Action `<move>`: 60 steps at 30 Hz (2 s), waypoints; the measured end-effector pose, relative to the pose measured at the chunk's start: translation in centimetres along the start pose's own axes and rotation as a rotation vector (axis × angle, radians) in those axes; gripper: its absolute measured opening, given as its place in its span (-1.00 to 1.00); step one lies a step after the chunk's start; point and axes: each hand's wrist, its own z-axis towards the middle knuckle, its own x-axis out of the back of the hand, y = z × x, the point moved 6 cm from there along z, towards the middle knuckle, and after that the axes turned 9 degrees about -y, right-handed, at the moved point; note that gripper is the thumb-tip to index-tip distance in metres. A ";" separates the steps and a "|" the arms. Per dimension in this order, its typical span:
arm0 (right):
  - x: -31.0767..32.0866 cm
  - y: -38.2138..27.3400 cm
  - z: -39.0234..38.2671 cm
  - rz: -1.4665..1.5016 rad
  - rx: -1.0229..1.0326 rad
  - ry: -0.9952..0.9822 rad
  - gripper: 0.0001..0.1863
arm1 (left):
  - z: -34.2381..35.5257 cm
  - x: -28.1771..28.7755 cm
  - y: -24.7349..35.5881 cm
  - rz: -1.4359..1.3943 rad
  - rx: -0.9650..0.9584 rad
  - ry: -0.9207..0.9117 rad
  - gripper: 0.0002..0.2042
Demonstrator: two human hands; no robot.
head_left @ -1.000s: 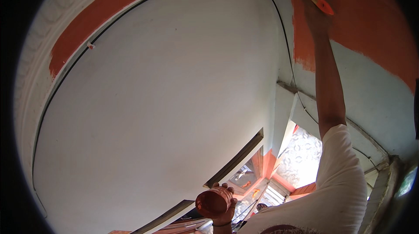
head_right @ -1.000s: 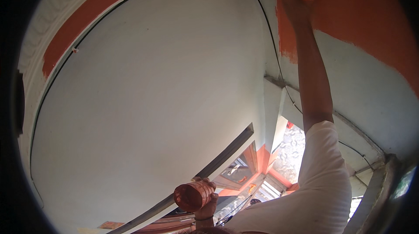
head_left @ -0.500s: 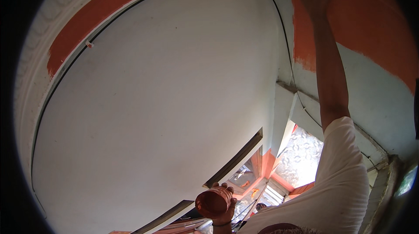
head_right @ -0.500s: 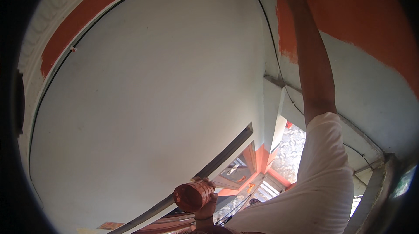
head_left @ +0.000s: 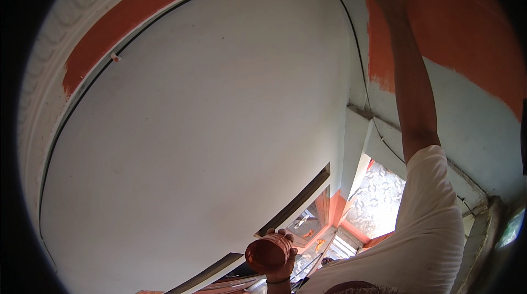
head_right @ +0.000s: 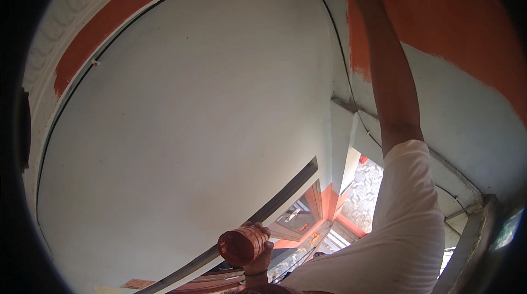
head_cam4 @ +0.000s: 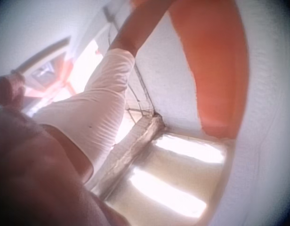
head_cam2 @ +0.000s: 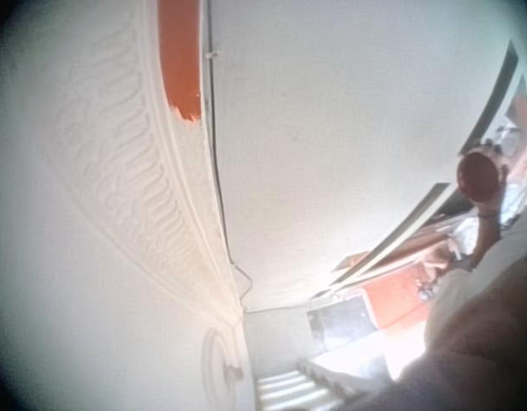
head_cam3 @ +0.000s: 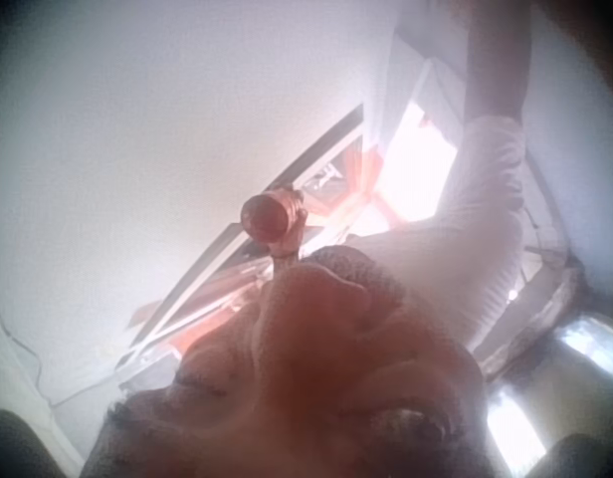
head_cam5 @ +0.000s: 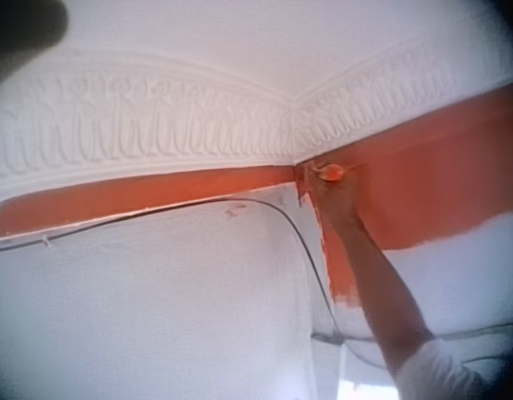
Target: The person paints a white ceiling with orange paint using a brush and a small container. They repeatedly dip the brush into the container and apply paint in long strokes along the ceiling surface.
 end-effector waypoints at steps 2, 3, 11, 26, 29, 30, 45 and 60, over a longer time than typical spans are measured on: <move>-0.3 -0.8 -0.2 -0.088 -0.065 0.002 -0.86 | 0.1 -0.2 -0.1 0.007 0.000 -0.010 -0.36; -0.2 -1.1 -0.2 -0.137 -0.095 0.003 -0.85 | 0.1 -0.3 -0.2 0.009 0.003 -0.019 -0.36; 0.6 -1.9 -1.1 -0.116 -0.176 -0.037 -0.89 | -0.4 -1.1 -0.2 0.023 0.000 0.013 -0.36; 1.3 0.5 -1.3 0.258 0.047 -0.019 -0.90 | -1.0 -1.1 0.1 0.000 -0.003 0.042 -0.33; 1.0 0.9 -1.1 0.254 0.054 -0.006 -0.90 | -1.1 -0.9 0.3 0.008 -0.015 0.037 -0.34; 0.9 1.0 -0.9 0.255 0.056 -0.002 -0.90 | -1.1 -0.9 0.4 0.010 -0.016 0.034 -0.34; 0.2 0.0 -3.3 -0.084 0.218 -0.069 -0.90 | -1.0 -1.1 0.8 0.005 -0.009 0.032 -0.39; -1.5 -0.6 -1.3 0.139 0.044 -0.033 -0.92 | -0.9 -0.8 0.8 -0.002 -0.027 0.021 -0.36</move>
